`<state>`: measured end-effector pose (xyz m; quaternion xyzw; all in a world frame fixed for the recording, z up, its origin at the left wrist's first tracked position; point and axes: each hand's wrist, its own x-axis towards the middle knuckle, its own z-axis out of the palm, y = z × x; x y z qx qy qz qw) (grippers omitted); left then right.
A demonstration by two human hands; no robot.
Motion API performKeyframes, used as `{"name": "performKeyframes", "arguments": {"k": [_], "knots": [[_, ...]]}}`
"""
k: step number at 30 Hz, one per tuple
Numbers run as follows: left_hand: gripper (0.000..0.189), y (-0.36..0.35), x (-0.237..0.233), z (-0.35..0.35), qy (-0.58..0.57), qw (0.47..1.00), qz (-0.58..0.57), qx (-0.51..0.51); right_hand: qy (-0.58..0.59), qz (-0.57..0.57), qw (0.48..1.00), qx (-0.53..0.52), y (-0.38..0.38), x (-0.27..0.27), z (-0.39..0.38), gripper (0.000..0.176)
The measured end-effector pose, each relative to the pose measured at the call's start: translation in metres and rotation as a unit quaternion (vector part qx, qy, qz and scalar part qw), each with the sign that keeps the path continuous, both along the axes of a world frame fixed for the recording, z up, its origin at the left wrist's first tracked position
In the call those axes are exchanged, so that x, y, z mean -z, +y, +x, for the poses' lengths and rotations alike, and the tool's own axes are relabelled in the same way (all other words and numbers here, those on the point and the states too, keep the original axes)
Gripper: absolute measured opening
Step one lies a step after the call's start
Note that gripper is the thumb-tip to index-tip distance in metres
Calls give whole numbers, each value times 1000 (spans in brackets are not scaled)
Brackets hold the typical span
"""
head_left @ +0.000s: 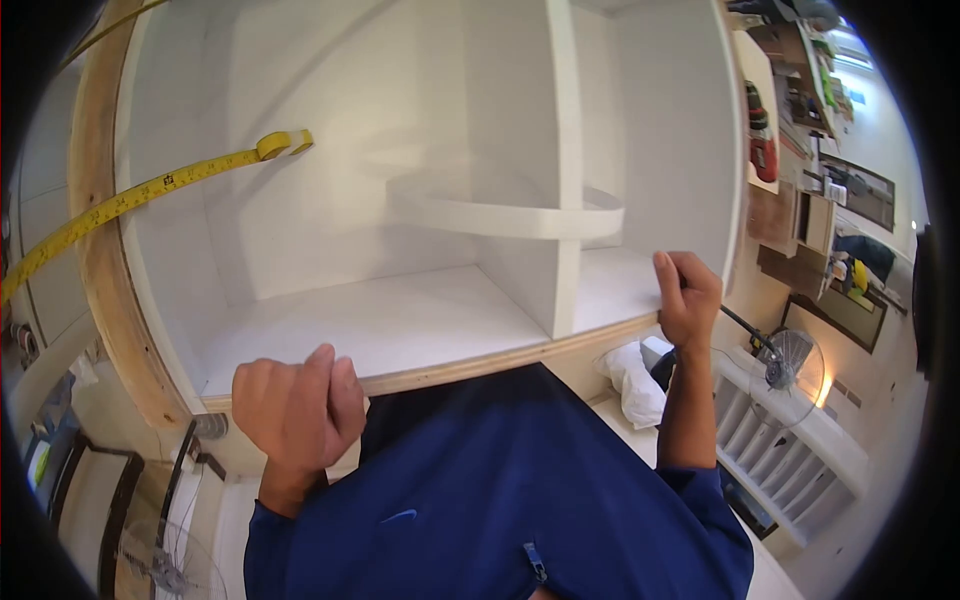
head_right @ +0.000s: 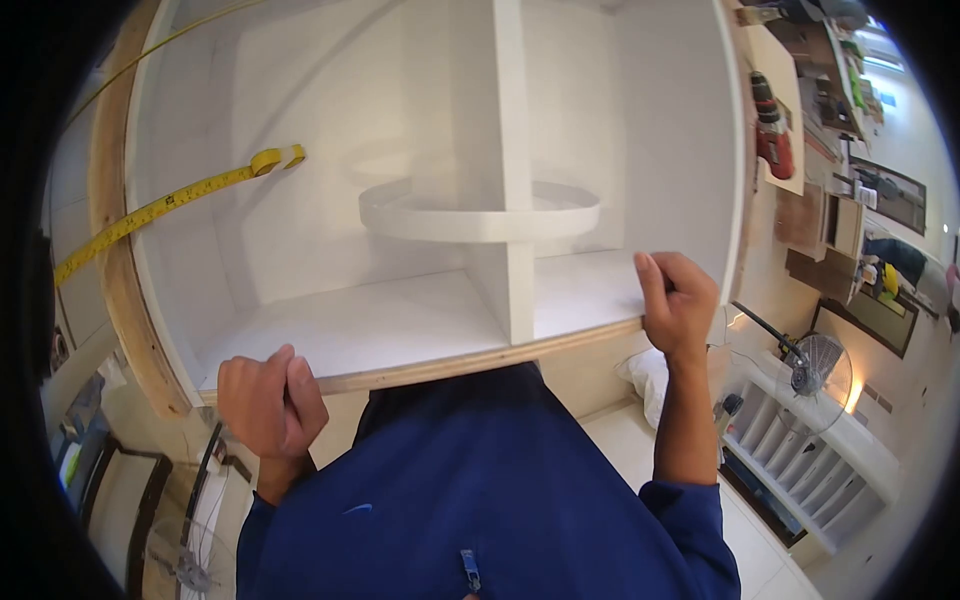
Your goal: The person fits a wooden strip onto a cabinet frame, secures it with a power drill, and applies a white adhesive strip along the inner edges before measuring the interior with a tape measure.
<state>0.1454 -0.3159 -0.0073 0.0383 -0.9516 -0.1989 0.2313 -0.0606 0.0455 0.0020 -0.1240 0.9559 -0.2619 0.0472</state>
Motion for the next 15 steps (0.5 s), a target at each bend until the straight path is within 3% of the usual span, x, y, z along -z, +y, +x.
{"name": "performKeyframes", "arguments": {"k": [7, 13, 15], "knots": [[8, 3, 12, -6, 97, 995, -1, -10, 34, -2, 999, 2, 1, 2, 2, 26], [8, 12, 0, 0, 80, 996, 43, -3, 109, -96, 989, -10, 6, 8, 7, 27], [10, 30, -17, -1, 92, 996, 22, 5, 112, -191, 975, -26, 12, 12, 5, 23]]}}
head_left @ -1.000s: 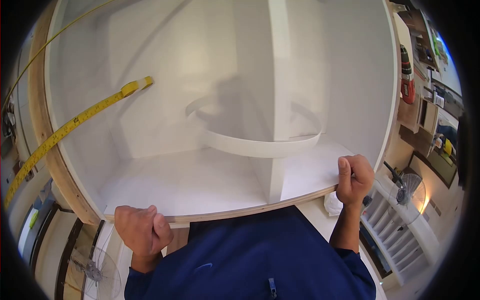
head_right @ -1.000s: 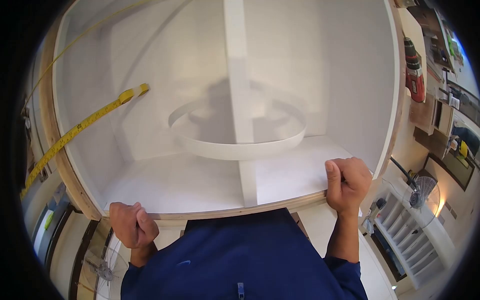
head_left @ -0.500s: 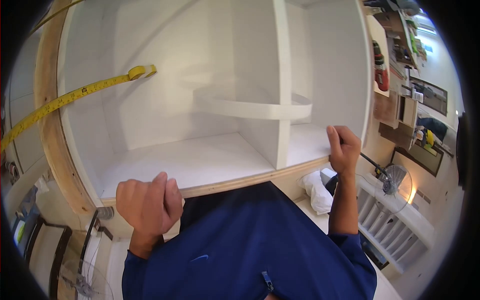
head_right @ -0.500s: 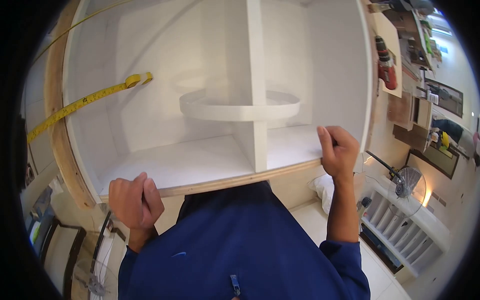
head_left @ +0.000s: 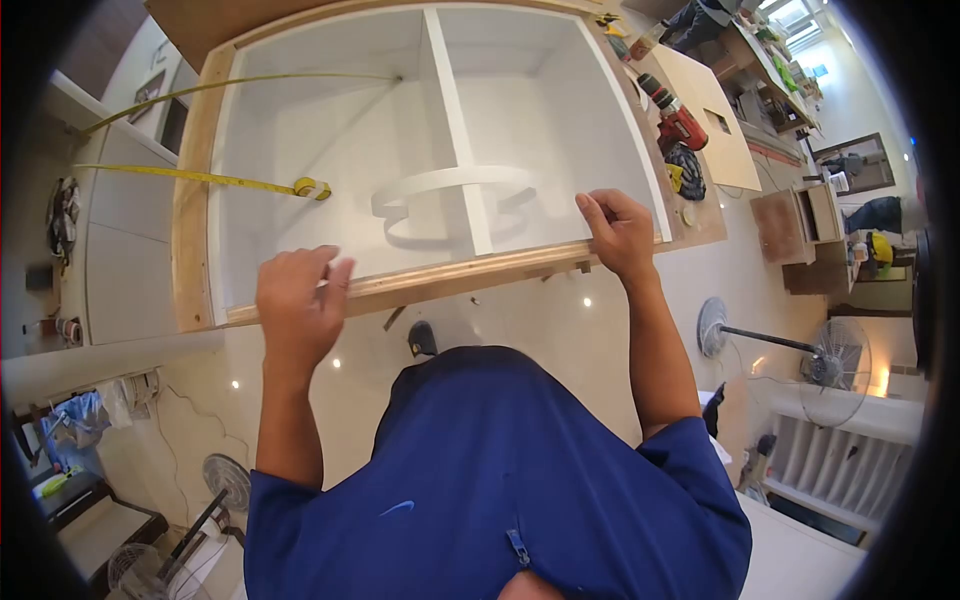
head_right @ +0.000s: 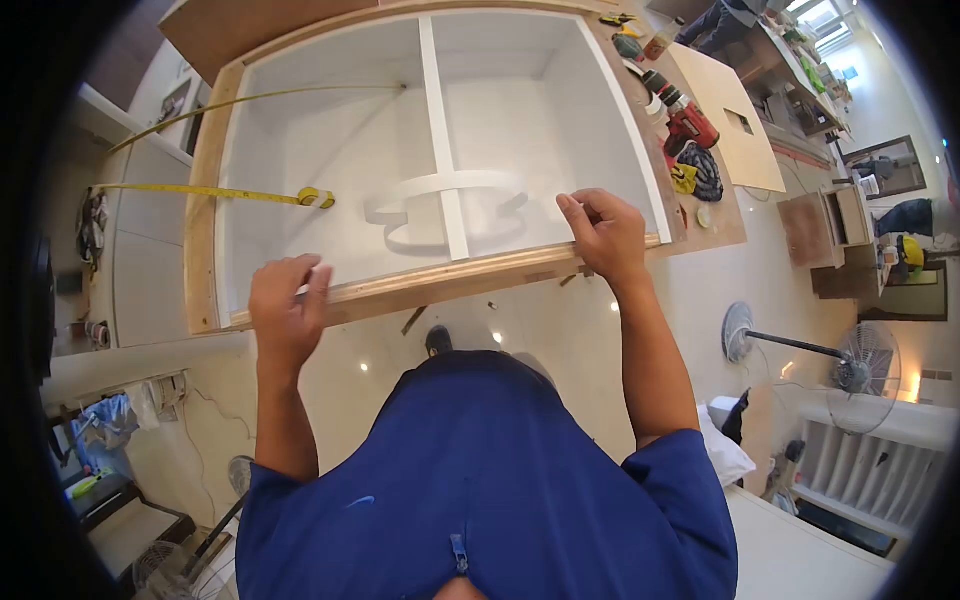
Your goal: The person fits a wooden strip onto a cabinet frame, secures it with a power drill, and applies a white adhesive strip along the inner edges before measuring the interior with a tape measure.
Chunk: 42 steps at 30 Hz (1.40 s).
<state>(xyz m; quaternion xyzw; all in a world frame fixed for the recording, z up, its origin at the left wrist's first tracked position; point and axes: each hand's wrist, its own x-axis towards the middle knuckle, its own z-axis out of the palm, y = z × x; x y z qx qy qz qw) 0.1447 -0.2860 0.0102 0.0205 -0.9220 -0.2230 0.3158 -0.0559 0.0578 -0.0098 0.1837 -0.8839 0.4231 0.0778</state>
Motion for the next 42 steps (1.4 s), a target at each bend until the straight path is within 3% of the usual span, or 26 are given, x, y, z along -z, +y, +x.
{"name": "performKeyframes", "arguments": {"k": [5, 7, 8, 11, 13, 18, 21, 25, 33, 37, 40, 42], "knots": [[20, 73, -8, -23, -132, 988, 55, 59, 71, -151, 986, -13, 29, -1, 8, 14], [25, 94, -8, -43, -187, 976, 113, 14, 76, -197, 977, -9, 52, -4, 22, 13], [28, 101, -9, -53, -213, 966, 143, -9, 84, -153, 985, -10, 68, -7, 31, 13], [41, 115, -16, -74, -371, 912, 171, -39, 56, -149, 987, -5, 116, 8, 57, 14], [43, 112, -17, -79, -407, 892, 194, -41, -6, -121, 992, 30, 154, 38, 74, 16], [45, 97, -16, -98, -454, 867, 203, -22, -157, -174, 969, 85, 221, 86, 117, 18], [45, 95, -27, -107, -497, 855, 145, -13, -140, -194, 971, 28, 220, 83, 125, 17], [47, 96, -14, -97, -457, 874, 162, -26, -35, -146, 984, -94, 175, 33, 102, 15], [46, 116, -5, -70, -361, 914, 175, -60, 65, -88, 938, -330, -14, -68, 43, 16], [43, 108, 2, -62, -233, 951, 163, -124, 145, 19, 925, -350, -87, -45, 8, 22], [40, 80, 13, -54, -176, 969, 54, -162, 160, 75, 902, -394, -124, -33, 3, 25], [35, 73, 5, -50, -235, 945, 104, -202, 181, 127, 885, -409, -147, -18, 1, 27]]}}
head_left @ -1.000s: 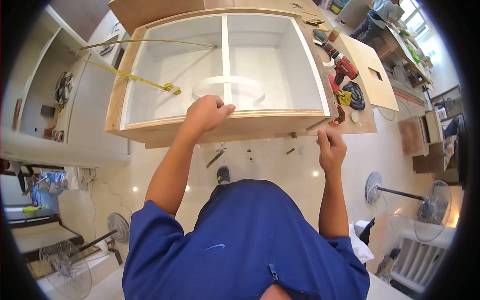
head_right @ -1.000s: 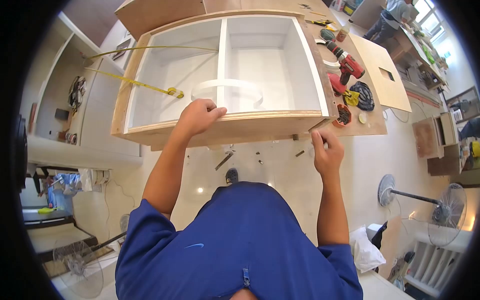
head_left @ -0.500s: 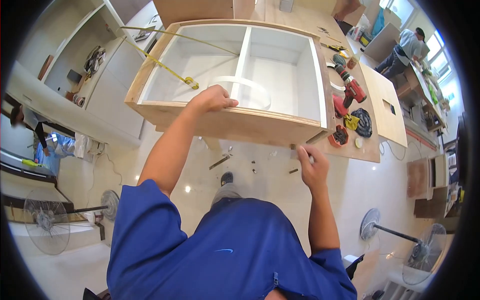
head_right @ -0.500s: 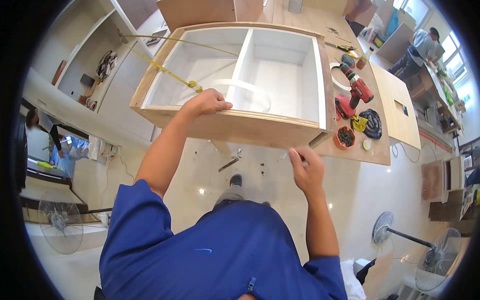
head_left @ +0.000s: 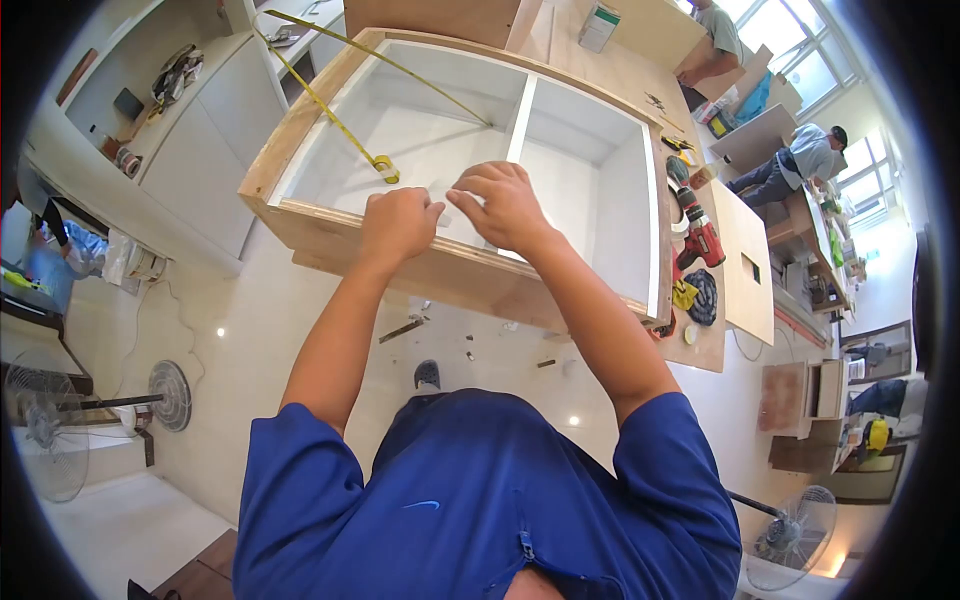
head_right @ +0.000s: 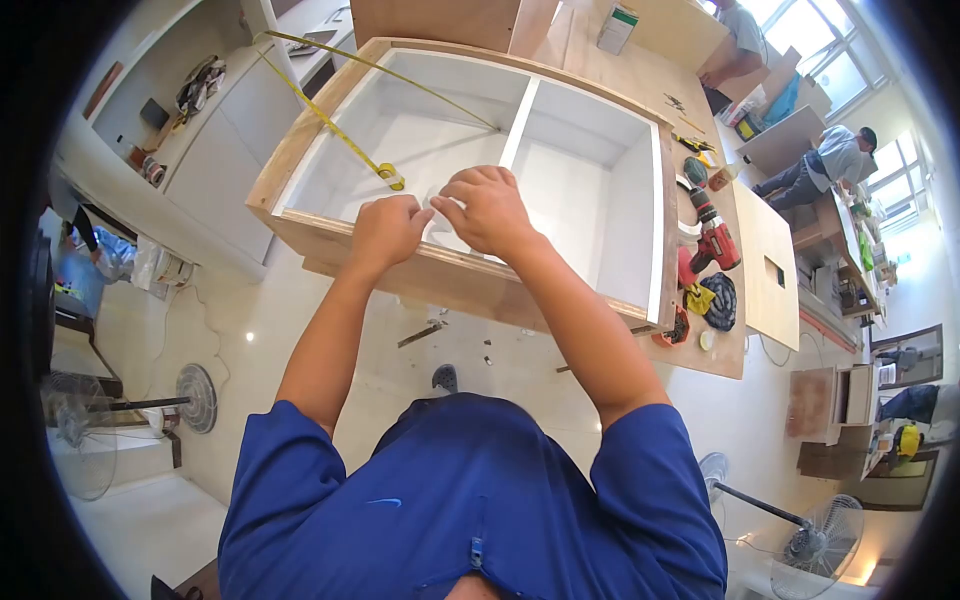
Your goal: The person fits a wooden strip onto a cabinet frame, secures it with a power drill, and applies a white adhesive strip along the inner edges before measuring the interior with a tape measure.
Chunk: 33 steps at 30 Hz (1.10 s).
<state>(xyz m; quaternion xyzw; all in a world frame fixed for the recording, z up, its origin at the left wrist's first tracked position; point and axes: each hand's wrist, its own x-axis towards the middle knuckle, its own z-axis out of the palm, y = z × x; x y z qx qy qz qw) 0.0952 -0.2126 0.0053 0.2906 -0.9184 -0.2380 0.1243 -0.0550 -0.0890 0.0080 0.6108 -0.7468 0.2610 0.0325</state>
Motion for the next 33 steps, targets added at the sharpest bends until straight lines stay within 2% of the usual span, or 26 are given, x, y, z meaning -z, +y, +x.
{"name": "performKeyframes", "arguments": {"k": [1, 2, 6, 10, 12, 14, 17, 18, 22, 25, 27, 28, 31, 32, 33], "knots": [[32, 1, -5, 2, -29, 999, 28, -23, 20, 23, 1000, -7, -6, 5, -2, 28], [34, 1, -1, 2, -15, 999, 22, -21, 20, 101, 995, 14, -7, 9, -4, 34], [34, 2, 7, 2, 7, 1000, 9, -28, 30, 120, 992, 39, -14, 8, -41, 39], [23, 3, 9, 1, 52, 997, -6, -49, 67, 68, 995, -8, -24, -11, -40, 38], [19, 5, 20, 2, 163, 983, -41, -69, 37, 3, 998, -45, -32, -50, -22, 37], [24, 5, 31, 2, 262, 958, -83, -84, -11, -53, 995, -87, -38, -72, -11, 34], [33, 7, 38, 1, 374, 912, -142, -91, 44, 70, 982, -169, -27, 12, -17, 32], [35, 8, 37, 3, 393, 902, -158, -88, 24, 39, 990, -130, -32, 2, -6, 32], [33, 36, 26, 13, 426, 868, -200, -160, 7, 39, 986, -159, -30, -3, -11, 31], [23, 81, 46, 23, 435, 855, -128, -250, 11, -5, 983, -181, -28, 3, -14, 29], [13, 113, 71, 28, 441, 855, 65, -264, 8, -35, 979, -202, -30, -17, -16, 27], [12, 124, 82, 27, 435, 854, 116, -262, 17, -70, 975, -210, -32, -34, -15, 24], [13, 154, 111, 21, 417, 836, 248, -257, 40, -87, 977, -189, -36, -21, -16, 25], [15, 160, 118, 17, 417, 828, 275, -253, 29, 56, 969, -240, -26, 19, -29, 28], [16, 164, 110, 14, 420, 819, 301, -251, 0, 7, 982, -190, -25, 5, -16, 30]]}}
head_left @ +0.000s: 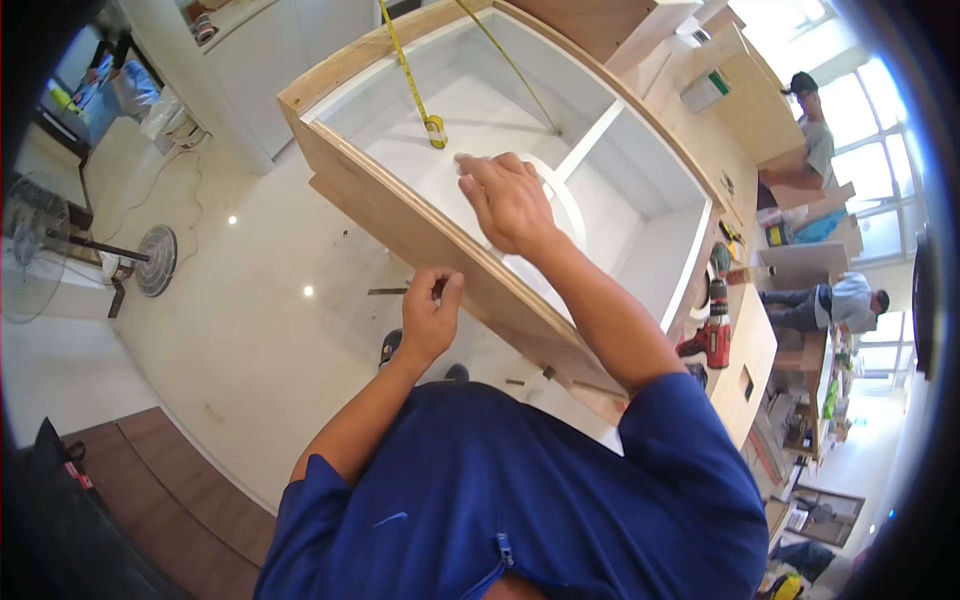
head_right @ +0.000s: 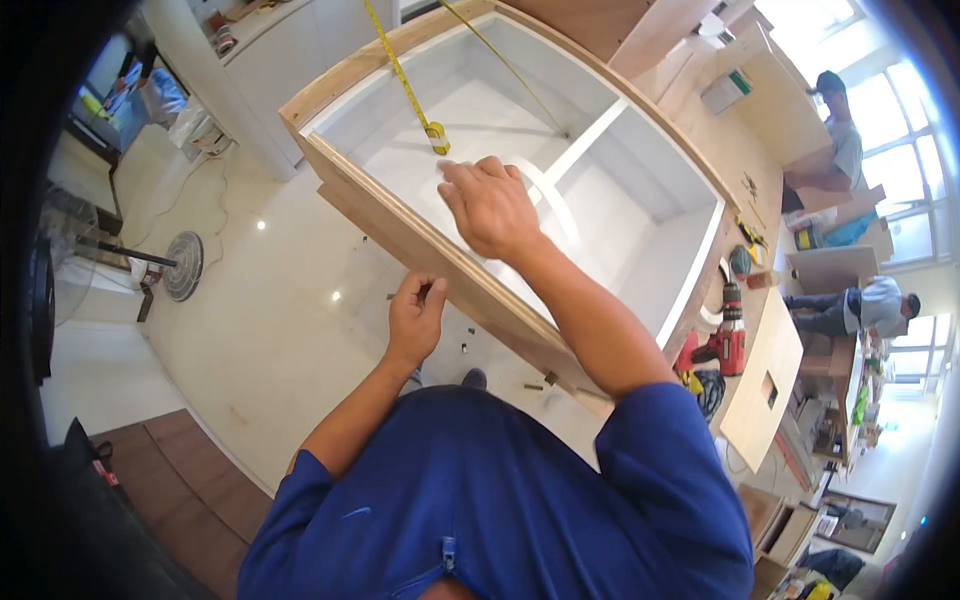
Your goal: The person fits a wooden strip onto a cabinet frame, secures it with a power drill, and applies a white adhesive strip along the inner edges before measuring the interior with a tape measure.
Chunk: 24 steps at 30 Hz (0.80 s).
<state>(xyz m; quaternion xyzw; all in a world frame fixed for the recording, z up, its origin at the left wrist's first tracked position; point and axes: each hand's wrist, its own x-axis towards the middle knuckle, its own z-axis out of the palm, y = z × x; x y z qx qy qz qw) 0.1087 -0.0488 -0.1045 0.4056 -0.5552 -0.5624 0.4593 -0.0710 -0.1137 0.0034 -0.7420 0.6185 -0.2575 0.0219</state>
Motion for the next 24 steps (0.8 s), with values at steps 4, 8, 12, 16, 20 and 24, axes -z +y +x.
{"name": "performKeyframes", "arguments": {"k": [4, 8, 12, 16, 20, 24], "knots": [[18, -6, -30, -11, 10, 996, 87, 23, 12, 23, 1000, -1, 1, -1, 0, 32], [24, -10, -41, -19, 50, 994, 96, 7, -36, 62, 997, 26, -2, 7, -4, 36], [32, -14, -76, -29, 7, 983, 181, -22, -235, 83, 967, 50, -3, 12, -13, 41], [35, -19, -74, -34, 12, 980, 196, -26, -343, 80, 935, 46, -7, 12, -21, 42], [32, -20, -73, -30, 16, 974, 227, -11, -309, 89, 947, 6, -3, 7, -27, 40], [27, -19, -75, -32, 5, 973, 232, -9, -89, 52, 994, -30, 9, 13, -32, 37]]}}
